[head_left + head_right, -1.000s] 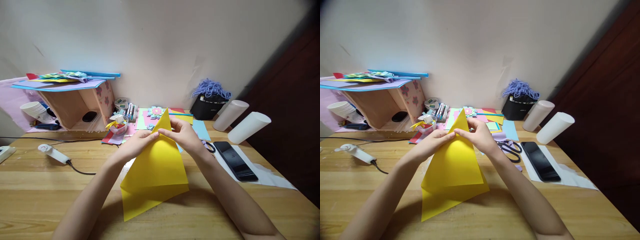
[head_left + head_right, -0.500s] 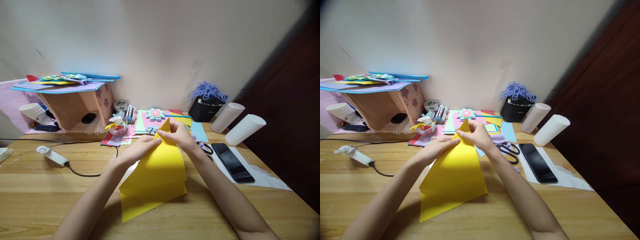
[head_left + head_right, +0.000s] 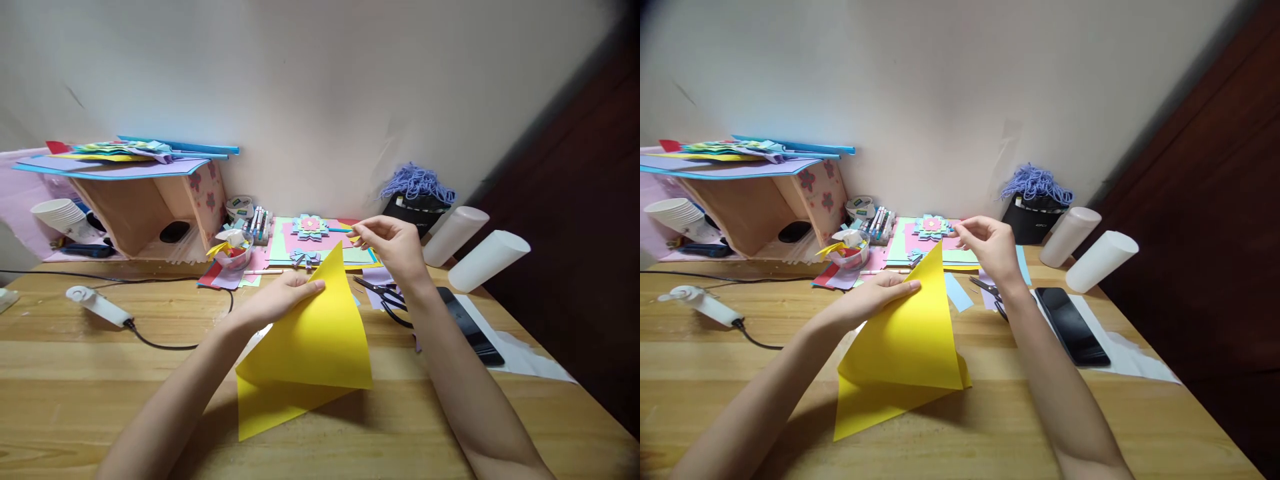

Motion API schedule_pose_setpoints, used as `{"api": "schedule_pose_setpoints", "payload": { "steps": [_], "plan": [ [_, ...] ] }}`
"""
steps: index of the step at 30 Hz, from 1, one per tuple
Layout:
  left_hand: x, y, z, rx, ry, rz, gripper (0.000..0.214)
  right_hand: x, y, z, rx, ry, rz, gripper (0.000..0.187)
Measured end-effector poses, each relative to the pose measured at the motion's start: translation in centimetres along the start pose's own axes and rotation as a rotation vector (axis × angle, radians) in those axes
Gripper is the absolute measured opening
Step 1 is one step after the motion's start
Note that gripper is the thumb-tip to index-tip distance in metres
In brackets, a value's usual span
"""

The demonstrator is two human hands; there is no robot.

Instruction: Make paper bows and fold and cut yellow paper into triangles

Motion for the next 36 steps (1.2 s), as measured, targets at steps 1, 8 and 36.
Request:
{"api": "schedule_pose_setpoints", "payload": {
  "steps": [1,8,36],
  "plan": [
    [-0.2,0.0,0.0,0.005,0.005,0.011,0.039,0.6,-0.1,0.1,0.037,-0.002,-0.066,0.027],
    [-0.8,0.1,1.0,0.074,0.18,0.063,0.047,6.4,-2.9,1.0,0.244,0.038,-0.446,0.026],
    [-5.1,-2.7,2.9,0.103,0.527,-0.218,0.034,-10.1,1.7,1.5,0.035,0.13,0.265,0.018]
  ]
}}
Point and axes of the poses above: each hand's wrist, its own y-axis towards the middle knuckle, its own x-axis out of the palm, z = x × y, the point moved 10 cm from there along y, towards the middle knuckle, and after that the axes turned 11 degrees about x, right-handed, at the moved point
